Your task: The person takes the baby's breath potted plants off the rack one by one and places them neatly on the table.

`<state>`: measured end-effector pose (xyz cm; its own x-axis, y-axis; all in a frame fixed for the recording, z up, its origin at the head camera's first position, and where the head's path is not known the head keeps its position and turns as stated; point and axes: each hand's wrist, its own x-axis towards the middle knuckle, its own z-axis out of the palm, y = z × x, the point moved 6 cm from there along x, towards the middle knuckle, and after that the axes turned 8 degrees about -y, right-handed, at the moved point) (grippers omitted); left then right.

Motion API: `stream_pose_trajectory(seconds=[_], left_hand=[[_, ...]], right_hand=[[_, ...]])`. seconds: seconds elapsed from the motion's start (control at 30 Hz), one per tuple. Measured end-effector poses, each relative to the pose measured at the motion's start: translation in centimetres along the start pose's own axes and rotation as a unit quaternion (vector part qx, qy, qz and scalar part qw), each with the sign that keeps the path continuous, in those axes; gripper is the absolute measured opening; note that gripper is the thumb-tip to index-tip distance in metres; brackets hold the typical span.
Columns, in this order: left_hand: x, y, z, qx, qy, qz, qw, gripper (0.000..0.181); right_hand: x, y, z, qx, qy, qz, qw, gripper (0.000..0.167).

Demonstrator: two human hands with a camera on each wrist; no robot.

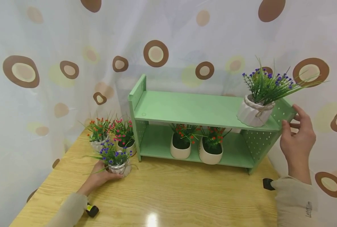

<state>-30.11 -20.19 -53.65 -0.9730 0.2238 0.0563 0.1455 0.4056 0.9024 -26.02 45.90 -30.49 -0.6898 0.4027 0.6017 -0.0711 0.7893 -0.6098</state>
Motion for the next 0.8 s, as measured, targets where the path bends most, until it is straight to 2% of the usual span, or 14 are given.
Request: stream_pose_trajectory(seconds=[0.27, 0.33, 0.47, 0.53, 0.6, 0.7, 0.8], left_hand=[[-0.2, 0.2, 0.1, 0.015, 0.002, 0.023, 0.9996, 0.108], [-0.4, 0.2, 0.2, 0.013, -0.004, 0.016, 0.9998, 0.11], [-1.1, 0.8, -0.5, -0.026, -0.022, -0.001, 0.9994, 0.121], [-1.5, 2.0, -1.6, -0.035, -0.015, 0.01, 0.9992, 0.129], [-1.8, 3.6, -3.1, -0.041, 0.0, 0.038, 0.9984, 0.136], [-2.6, 6.6, -5.6, -0.026, 0.046, 0.091, 0.9945, 0.142], [-3.5, 9.8, -7.3, -0.007, 0.095, 0.13, 0.9869, 0.141]], right_hand=[[0.0, 0.1, 0.1, 0.004, -0.001, 0.0, 1.0, 0.054], [0.0, 0.1, 0.1, 0.006, -0.001, 0.003, 1.0, 0.054], [0.0, 0.0, 0.0, 0.012, 0.0, 0.004, 0.9999, 0.053], [-0.1, 0.0, -0.1, 0.012, 0.0, 0.001, 0.9999, 0.054], [0.0, -0.1, -0.2, 0.013, 0.001, -0.002, 0.9999, 0.054], [0.0, -0.1, -0.1, 0.012, 0.0, -0.002, 0.9999, 0.054], [0.0, -0.1, -0.1, 0.01, 0.0, -0.003, 0.9999, 0.053]])
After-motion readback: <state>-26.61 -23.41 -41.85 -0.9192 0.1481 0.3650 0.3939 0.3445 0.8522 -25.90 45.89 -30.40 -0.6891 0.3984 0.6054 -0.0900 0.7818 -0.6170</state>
